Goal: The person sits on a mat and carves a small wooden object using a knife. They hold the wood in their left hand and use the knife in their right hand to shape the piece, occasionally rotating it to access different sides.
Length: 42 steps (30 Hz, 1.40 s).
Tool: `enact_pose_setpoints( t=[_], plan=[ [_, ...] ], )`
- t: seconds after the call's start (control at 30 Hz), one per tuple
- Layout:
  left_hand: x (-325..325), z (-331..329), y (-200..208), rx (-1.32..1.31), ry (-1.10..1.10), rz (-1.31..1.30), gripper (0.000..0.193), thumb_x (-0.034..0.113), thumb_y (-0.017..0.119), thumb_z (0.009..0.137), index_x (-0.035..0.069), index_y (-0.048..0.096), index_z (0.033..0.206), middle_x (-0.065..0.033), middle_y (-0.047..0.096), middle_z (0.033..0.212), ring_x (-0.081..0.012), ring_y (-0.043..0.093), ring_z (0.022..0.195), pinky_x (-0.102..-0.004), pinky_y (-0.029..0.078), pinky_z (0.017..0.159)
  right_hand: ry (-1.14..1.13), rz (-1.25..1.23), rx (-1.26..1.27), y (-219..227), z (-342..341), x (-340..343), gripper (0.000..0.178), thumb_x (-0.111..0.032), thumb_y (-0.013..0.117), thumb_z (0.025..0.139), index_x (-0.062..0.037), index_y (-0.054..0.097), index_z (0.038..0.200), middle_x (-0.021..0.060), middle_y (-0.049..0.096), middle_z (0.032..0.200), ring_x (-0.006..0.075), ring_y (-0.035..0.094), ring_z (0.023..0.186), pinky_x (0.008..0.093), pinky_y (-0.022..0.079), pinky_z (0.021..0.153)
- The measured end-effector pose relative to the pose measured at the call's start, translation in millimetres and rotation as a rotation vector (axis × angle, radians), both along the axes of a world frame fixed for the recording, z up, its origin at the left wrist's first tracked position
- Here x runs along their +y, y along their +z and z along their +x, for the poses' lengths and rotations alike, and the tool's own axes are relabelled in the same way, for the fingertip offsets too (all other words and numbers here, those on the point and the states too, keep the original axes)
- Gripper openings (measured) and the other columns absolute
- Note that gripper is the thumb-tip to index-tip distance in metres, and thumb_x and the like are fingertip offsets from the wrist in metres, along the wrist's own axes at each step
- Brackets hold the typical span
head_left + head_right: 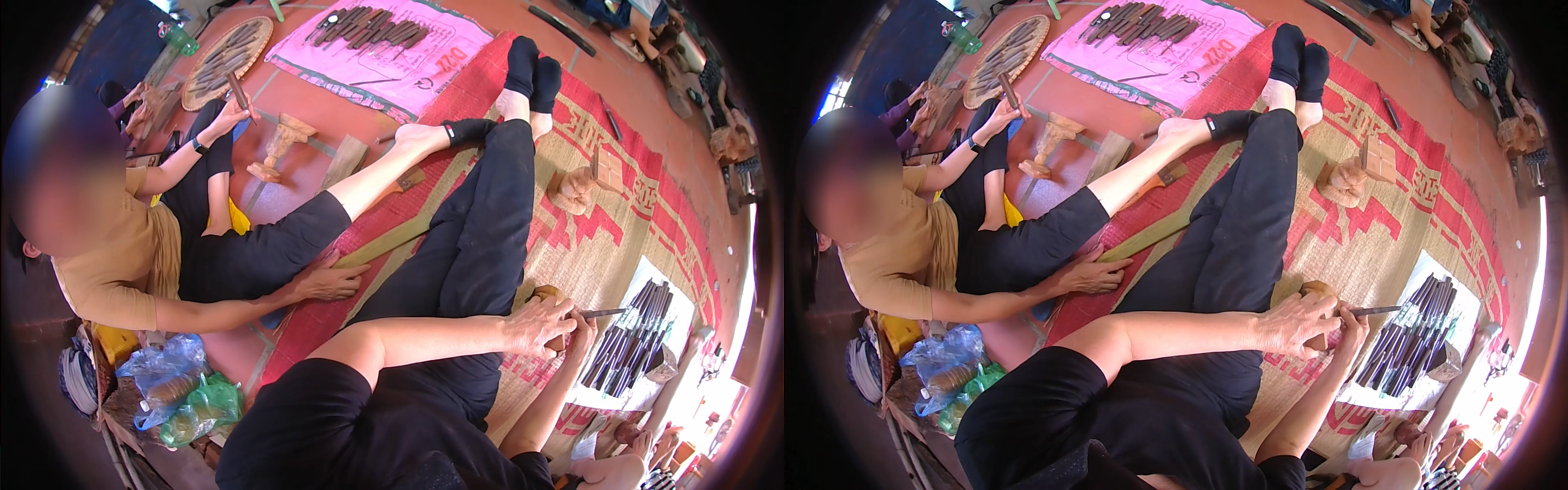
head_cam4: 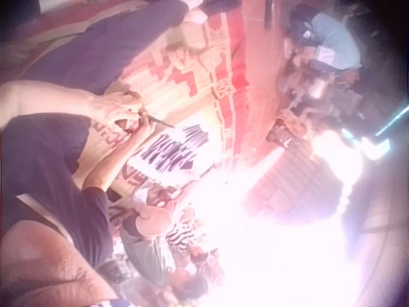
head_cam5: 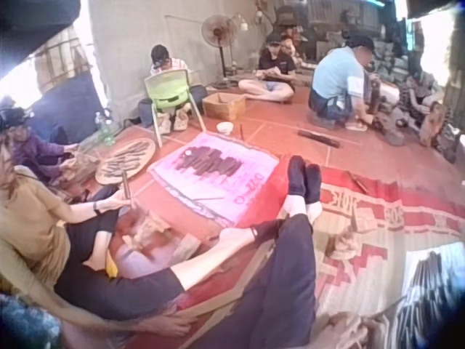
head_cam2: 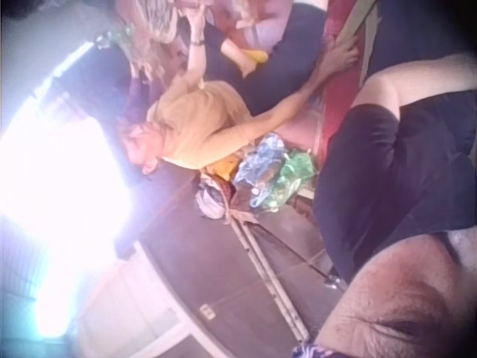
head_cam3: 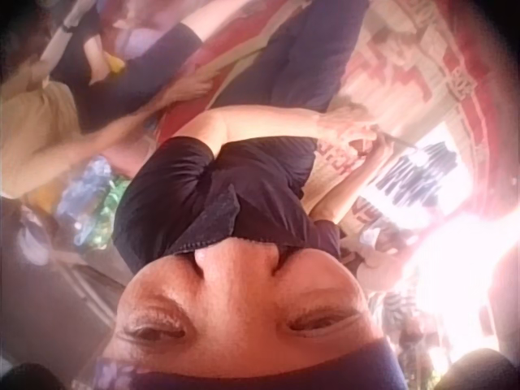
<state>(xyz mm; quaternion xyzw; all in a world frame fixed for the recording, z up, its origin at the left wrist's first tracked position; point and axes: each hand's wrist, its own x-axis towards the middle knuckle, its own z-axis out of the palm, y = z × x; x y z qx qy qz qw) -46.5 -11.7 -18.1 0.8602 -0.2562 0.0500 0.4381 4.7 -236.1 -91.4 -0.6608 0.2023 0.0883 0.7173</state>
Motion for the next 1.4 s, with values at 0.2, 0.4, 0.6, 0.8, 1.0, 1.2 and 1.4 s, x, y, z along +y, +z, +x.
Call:
enact_pose_setpoints(
  t=[0.2, 0.4, 0.6, 0.8, 1.0, 1.2, 1.4],
  plan=[
    [1.4, -3.6, 2.7, -0.068, -0.037, 0.003, 0.071, 0.032, 0.084, 0.056, 0.010, 0.051, 0.115, -0.0140, 0.043, 0.113, -0.0311, 0.049, 0.097, -0.0432, 0.047, 0.074, -0.040, -0.026, 0.000, -0.4, 1.8, 4.8, 0.012, 0.005, 0.065, 0.078, 0.0015, 0.066, 0.089, 0.0044, 0.064, 0.071, 0.0088, 0.054, 0.054, 0.0190, 0.043, 0.050],
    [-1.2, -4.2, 0.1, -0.031, -0.030, 0.002, 0.069, 0.025, 0.085, 0.053, 0.008, 0.051, 0.111, -0.0137, 0.043, 0.110, -0.0310, 0.049, 0.095, -0.0429, 0.047, 0.074, -0.017, -0.122, 0.029, 6.8, 6.1, 6.7, 0.013, 0.004, 0.066, 0.077, 0.0017, 0.066, 0.090, 0.0056, 0.066, 0.075, 0.0111, 0.059, 0.059, 0.0206, 0.047, 0.054],
    [-0.5, -2.5, 0.3, -0.056, -0.028, -0.023, 0.062, 0.023, 0.084, 0.053, 0.007, 0.053, 0.105, -0.0136, 0.044, 0.106, -0.0313, 0.050, 0.093, -0.0429, 0.047, 0.072, -0.019, -0.066, -0.005, 0.5, 3.6, 3.7, 0.013, 0.002, 0.069, 0.078, 0.0001, 0.066, 0.090, 0.0067, 0.067, 0.078, 0.0132, 0.062, 0.064, 0.0219, 0.049, 0.056],
    [0.6, -2.8, 0.7, -0.046, -0.064, 0.005, 0.059, 0.021, 0.081, 0.055, 0.007, 0.053, 0.105, -0.0132, 0.044, 0.105, -0.0315, 0.050, 0.092, -0.0432, 0.047, 0.072, -0.039, -0.059, -0.008, -3.6, -1.0, 0.1, 0.013, 0.002, 0.070, 0.078, -0.0005, 0.066, 0.090, 0.0054, 0.066, 0.077, 0.0114, 0.060, 0.062, 0.0205, 0.047, 0.055],
    [3.7, -5.1, 3.0, -0.026, -0.054, -0.003, 0.060, 0.022, 0.081, 0.056, 0.008, 0.053, 0.107, -0.0135, 0.045, 0.107, -0.0328, 0.051, 0.095, -0.0446, 0.049, 0.074, 0.035, -0.092, 0.000, 5.6, -0.4, 4.8, 0.011, 0.005, 0.063, 0.075, 0.0007, 0.062, 0.085, 0.0085, 0.066, 0.079, 0.0162, 0.062, 0.065, 0.0266, 0.051, 0.061],
    [4.6, -2.0, -1.0, 0.011, -0.139, -0.011, 0.063, 0.024, 0.082, 0.057, 0.008, 0.051, 0.109, -0.0154, 0.044, 0.114, -0.0368, 0.049, 0.102, -0.0462, 0.049, 0.079, -0.084, -0.101, -0.007, -3.4, 3.6, 2.1, 0.013, -0.002, 0.068, 0.074, -0.0010, 0.062, 0.086, 0.0064, 0.064, 0.075, 0.0154, 0.060, 0.062, 0.0263, 0.051, 0.056],
    [11.2, -1.4, -3.8, -0.087, -0.084, -0.003, 0.051, 0.025, 0.076, 0.064, 0.013, 0.053, 0.108, -0.0134, 0.044, 0.111, -0.0372, 0.049, 0.103, -0.0465, 0.045, 0.086, -0.234, -0.100, 0.003, -3.8, 6.9, 0.8, 0.014, -0.006, 0.070, 0.076, -0.0015, 0.060, 0.085, 0.0104, 0.067, 0.078, 0.0199, 0.066, 0.064, 0.0282, 0.054, 0.056]
  ],
)
